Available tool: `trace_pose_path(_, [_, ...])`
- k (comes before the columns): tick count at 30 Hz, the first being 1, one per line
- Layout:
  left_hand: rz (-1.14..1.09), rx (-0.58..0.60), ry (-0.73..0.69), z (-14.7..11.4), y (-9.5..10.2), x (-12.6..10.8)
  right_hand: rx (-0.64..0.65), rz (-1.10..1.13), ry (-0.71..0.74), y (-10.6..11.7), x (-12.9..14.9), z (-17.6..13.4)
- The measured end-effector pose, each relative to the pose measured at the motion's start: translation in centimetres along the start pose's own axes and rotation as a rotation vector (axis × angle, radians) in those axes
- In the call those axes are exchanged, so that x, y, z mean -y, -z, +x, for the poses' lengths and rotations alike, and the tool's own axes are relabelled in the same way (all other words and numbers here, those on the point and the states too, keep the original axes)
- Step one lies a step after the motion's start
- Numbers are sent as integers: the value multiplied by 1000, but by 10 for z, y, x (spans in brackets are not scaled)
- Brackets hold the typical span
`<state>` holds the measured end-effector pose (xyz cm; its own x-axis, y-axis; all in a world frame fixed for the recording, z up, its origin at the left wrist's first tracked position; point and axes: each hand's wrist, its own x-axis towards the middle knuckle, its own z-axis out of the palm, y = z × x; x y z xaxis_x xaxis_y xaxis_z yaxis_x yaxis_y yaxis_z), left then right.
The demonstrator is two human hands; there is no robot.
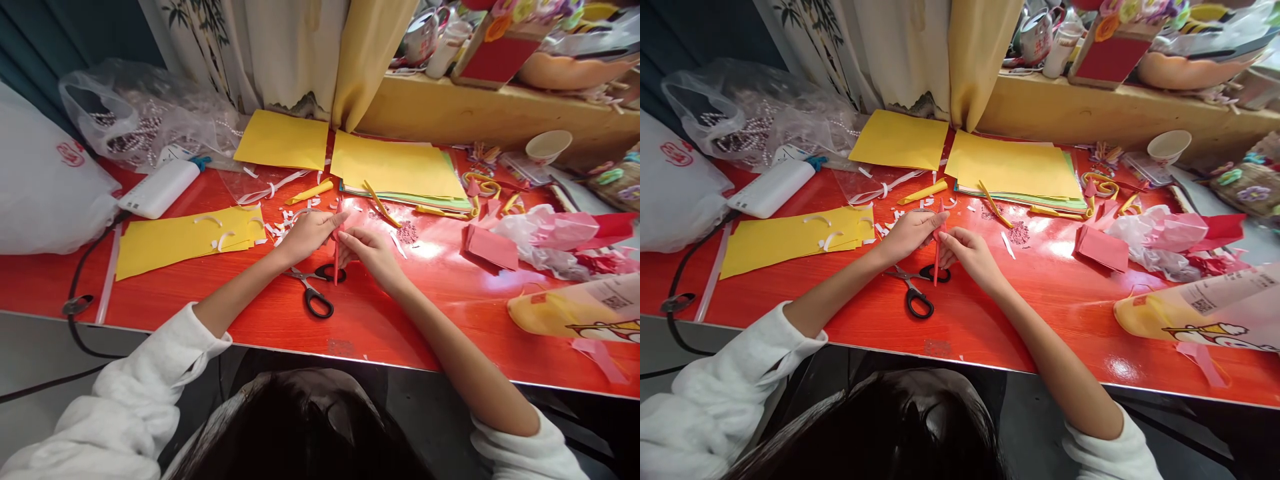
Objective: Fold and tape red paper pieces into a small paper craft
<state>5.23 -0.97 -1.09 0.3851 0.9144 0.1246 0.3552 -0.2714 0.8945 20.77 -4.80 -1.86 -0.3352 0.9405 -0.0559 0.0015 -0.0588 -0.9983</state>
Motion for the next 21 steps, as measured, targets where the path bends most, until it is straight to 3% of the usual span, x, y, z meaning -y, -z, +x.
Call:
trace_pose_path(5, [76,32,30,-1,0,-2,-37,-27,65,1,1,-1])
trace_pose_path(10, [-38,23,35,0,-2,0,-30,-29,44,1,2,-1])
trace_pose_path(13, [-115,45,73,0,-2,-2,-159,-34,142,4,4,-1])
trace_pose_path(16, [-98,153,61,-2,0,-7,-297,-73,242,8,9,-2])
trace_pose_path(18, [-114,217,36,-4,1,-11,-321,-123,261,10,12,-3])
trace_pose_path(21, [-162,213,-4,-7,0,-14,-297,-159,233,10,15,-4])
